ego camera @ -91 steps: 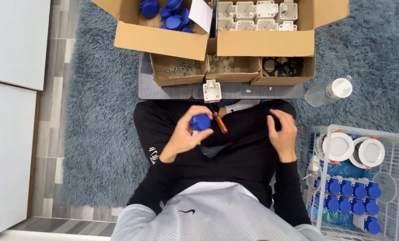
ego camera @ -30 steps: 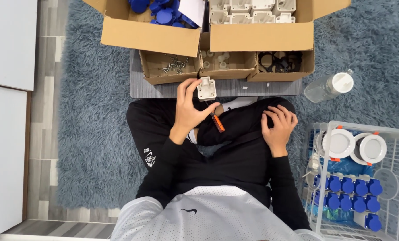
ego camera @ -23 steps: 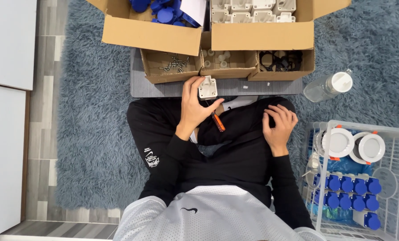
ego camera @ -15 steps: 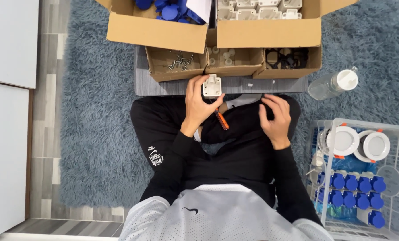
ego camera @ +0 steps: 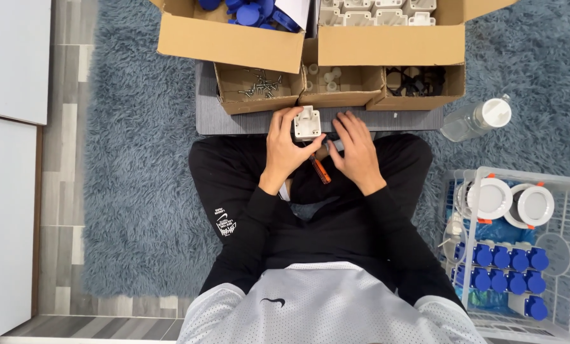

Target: Assembling electrical components by hand and using a screwdriver while sitting on the floor.

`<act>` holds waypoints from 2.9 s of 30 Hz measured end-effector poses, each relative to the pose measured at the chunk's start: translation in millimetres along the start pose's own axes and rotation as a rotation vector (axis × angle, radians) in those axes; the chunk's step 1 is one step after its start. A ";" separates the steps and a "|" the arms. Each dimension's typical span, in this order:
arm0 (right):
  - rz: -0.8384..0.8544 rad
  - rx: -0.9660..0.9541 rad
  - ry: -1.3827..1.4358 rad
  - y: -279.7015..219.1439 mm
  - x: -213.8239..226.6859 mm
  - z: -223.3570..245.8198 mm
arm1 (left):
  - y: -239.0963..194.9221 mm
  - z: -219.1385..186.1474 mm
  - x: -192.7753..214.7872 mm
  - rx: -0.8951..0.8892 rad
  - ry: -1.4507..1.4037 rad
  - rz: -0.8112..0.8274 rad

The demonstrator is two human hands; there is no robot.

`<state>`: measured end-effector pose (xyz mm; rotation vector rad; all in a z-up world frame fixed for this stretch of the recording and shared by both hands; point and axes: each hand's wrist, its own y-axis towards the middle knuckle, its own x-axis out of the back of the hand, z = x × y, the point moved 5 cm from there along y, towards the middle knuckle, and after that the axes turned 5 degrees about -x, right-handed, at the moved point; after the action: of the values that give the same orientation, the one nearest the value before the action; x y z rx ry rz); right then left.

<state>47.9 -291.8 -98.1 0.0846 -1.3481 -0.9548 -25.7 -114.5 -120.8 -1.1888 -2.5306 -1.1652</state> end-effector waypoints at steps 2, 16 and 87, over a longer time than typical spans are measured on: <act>-0.002 0.007 0.037 -0.1 -1.4 0.4 | 0.0 1.5 -0.8 -0.001 0.009 -0.009; -0.078 -0.035 -0.043 -9.5 10.0 -25.4 | -1.3 2.5 -1.0 0.016 0.009 -0.005; -0.038 -0.225 0.567 -1.0 -10.6 -33.8 | 2.8 4.5 7.7 0.171 -0.531 0.197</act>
<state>76.7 -301.4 -116.3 0.1936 -0.7171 -1.0124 -28.1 -105.6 -119.2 -1.8448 -2.6990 -0.6324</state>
